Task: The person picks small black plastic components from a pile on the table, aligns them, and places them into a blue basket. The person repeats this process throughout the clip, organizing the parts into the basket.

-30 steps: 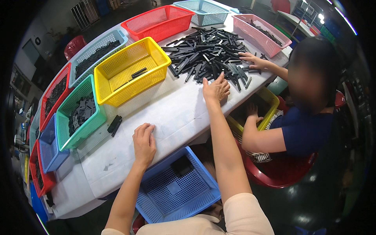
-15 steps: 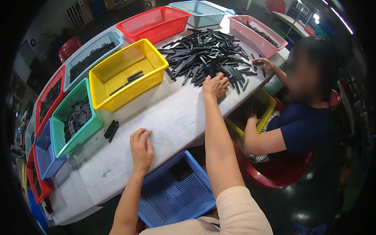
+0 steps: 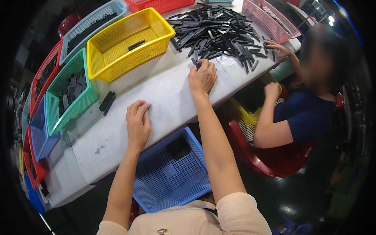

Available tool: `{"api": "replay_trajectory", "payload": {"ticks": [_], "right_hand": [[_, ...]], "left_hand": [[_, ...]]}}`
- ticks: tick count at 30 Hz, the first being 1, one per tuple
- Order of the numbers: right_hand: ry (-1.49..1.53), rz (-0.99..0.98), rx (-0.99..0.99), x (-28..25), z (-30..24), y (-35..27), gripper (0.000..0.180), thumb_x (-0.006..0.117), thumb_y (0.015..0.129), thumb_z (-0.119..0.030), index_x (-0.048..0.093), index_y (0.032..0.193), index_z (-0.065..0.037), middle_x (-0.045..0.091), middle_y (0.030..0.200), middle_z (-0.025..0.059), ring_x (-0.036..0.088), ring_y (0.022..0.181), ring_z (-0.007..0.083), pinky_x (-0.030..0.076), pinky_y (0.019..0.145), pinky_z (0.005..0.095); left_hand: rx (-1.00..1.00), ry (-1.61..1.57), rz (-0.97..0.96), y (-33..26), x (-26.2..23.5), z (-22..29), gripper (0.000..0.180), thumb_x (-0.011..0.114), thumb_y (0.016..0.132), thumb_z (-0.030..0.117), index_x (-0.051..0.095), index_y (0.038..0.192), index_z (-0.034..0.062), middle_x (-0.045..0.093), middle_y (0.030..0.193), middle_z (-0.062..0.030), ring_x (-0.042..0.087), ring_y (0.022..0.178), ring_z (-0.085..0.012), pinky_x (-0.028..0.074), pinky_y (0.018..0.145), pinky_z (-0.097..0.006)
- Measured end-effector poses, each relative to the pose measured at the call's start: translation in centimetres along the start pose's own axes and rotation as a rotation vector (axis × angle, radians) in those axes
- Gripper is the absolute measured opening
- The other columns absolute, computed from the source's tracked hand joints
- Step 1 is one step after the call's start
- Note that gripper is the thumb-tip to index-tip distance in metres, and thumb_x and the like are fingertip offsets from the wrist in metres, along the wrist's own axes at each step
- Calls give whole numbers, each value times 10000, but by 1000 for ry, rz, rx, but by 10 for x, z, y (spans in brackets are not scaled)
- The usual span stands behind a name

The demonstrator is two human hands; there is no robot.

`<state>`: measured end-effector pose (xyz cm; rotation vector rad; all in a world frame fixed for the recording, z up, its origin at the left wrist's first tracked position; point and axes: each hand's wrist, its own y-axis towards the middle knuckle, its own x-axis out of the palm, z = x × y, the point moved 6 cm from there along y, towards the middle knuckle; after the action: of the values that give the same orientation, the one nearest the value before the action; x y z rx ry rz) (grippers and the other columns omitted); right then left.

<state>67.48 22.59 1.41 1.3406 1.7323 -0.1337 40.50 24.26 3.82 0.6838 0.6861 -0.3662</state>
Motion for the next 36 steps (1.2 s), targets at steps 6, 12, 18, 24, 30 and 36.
{"api": "replay_trajectory", "payload": {"ticks": [6, 12, 18, 24, 30, 36], "right_hand": [[280, -215, -253, -2, -47, -49, 296, 706, 792, -135, 604, 1066, -88, 578, 1063, 114, 548, 1030, 327, 449, 874, 419], [423, -328, -172, -33, -18, -43, 284, 712, 813, -129, 630, 1070, -41, 617, 968, 115, 608, 809, 241, 501, 753, 370], [254, -336, -353, -41, -26, -55, 315, 738, 771, -127, 634, 1060, -58, 635, 933, 94, 600, 846, 263, 487, 743, 385], [228, -389, -321, -45, -11, -49, 265, 721, 769, -81, 640, 1021, -68, 643, 870, 66, 605, 800, 257, 486, 722, 387], [449, -669, -165, -61, -9, -66, 158, 728, 781, -111, 713, 925, -46, 645, 814, 94, 616, 736, 250, 498, 699, 365], [356, -513, -336, -56, -14, -57, 100, 719, 802, -133, 724, 853, -47, 639, 856, 81, 619, 795, 263, 494, 722, 371]], "left_hand": [[-11, -34, 32, -1, -2, -5, 250, 570, 815, -39, 647, 1048, 10, 590, 1143, -143, 535, 1097, -321, 435, 937, -401], [-133, -165, 24, 7, -3, -13, 297, 580, 810, -38, 644, 1095, 15, 597, 1172, -150, 541, 1120, -335, 440, 957, -389], [219, -23, -55, 83, 51, 7, 390, 590, 828, 4, 589, 1217, 32, 583, 1249, -159, 532, 1142, -339, 412, 1004, -386], [280, 26, -312, 99, 66, 7, 383, 652, 834, 80, 587, 1211, 62, 642, 1097, -119, 560, 1087, -299, 423, 956, -371], [-20, -194, -386, 40, 23, -1, 274, 701, 822, 63, 652, 1091, 62, 653, 957, -88, 603, 908, -244, 497, 796, -342], [35, -104, -202, 27, 12, 1, 144, 706, 822, 54, 700, 965, 40, 650, 988, -92, 600, 924, -243, 500, 792, -333]]}}
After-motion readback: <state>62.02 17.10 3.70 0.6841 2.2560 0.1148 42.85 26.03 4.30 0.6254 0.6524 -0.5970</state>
